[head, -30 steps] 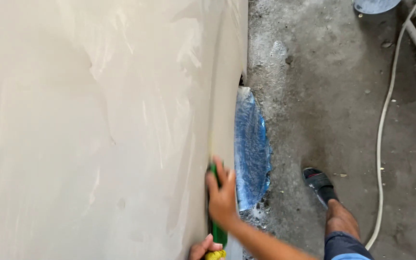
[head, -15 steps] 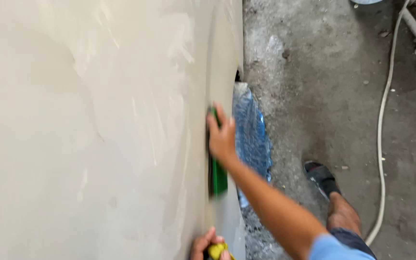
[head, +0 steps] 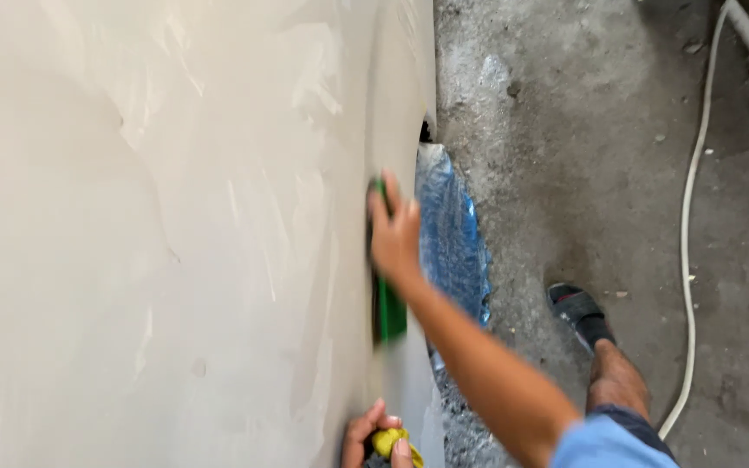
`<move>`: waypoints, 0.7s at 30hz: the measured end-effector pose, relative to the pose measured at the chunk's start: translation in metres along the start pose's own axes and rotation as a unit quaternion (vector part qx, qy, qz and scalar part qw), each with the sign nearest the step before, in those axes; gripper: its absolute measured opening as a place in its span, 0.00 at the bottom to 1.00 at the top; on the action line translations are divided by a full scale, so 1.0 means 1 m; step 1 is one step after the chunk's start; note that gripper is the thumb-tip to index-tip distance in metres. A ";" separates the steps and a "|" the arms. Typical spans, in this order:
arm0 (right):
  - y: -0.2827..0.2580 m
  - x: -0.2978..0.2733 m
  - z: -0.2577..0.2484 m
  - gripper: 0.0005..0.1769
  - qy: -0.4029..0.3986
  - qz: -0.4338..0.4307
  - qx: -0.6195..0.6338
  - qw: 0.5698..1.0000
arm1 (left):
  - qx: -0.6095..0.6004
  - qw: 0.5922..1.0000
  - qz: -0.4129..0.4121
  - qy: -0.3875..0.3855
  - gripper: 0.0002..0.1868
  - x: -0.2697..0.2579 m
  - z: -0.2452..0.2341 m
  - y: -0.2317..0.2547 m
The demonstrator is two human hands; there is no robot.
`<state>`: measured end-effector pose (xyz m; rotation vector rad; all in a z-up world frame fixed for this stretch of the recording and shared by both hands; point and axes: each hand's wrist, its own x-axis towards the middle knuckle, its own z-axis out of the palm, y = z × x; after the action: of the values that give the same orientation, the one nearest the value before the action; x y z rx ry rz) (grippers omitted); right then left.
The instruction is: The person dips a sanding block and a cloth into a bucket of water and then sands the side panel of a white vehicle. They repeatedly rub the sanding block along the vehicle's surface and wipe the area with the cloth.
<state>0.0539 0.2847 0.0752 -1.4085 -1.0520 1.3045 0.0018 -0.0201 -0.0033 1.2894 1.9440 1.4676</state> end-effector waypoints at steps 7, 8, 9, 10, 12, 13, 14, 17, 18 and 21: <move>0.038 -0.027 0.013 0.30 -0.016 -0.073 0.039 0.996 | 0.005 0.998 -0.020 -0.054 0.27 0.016 -0.008 0.009; 0.024 0.015 0.012 0.30 -0.004 -0.032 0.012 0.999 | 0.002 0.998 -0.027 -0.057 0.27 0.010 -0.006 0.013; 0.023 0.030 0.010 0.30 -0.008 -0.032 0.008 0.999 | 0.000 0.998 -0.030 -0.053 0.27 0.008 -0.002 0.018; 0.020 0.045 0.011 0.30 0.016 -0.007 -0.022 1.000 | -0.017 0.999 -0.024 -0.036 0.26 0.009 -0.004 0.024; 0.026 0.030 0.012 0.30 0.046 0.008 -0.053 0.998 | -0.043 0.999 -0.008 -0.021 0.26 0.015 -0.002 0.007; 0.039 -0.003 0.011 0.32 0.019 -0.102 -0.014 0.994 | -0.049 0.998 -0.005 -0.038 0.26 0.019 0.002 -0.017; 0.062 -0.055 0.005 0.34 -0.016 -0.201 0.024 0.979 | -0.048 0.997 -0.009 -0.056 0.27 0.011 -0.005 -0.036; 0.059 -0.106 -0.002 0.34 -0.051 -0.073 0.080 0.993 | -0.037 0.996 -0.020 -0.079 0.27 0.004 -0.019 -0.050; 0.051 -0.079 0.003 0.34 -0.052 -0.077 0.083 0.992 | -0.036 0.996 -0.016 -0.077 0.27 0.016 -0.015 -0.040; 0.045 -0.001 0.011 0.33 -0.027 -0.026 0.037 0.999 | -0.025 0.998 0.032 -0.058 0.24 0.023 -0.003 -0.006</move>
<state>0.0430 0.2752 0.0313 -1.2898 -1.0570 1.3369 -0.0150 -0.0027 -0.0023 1.3936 1.7980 1.4282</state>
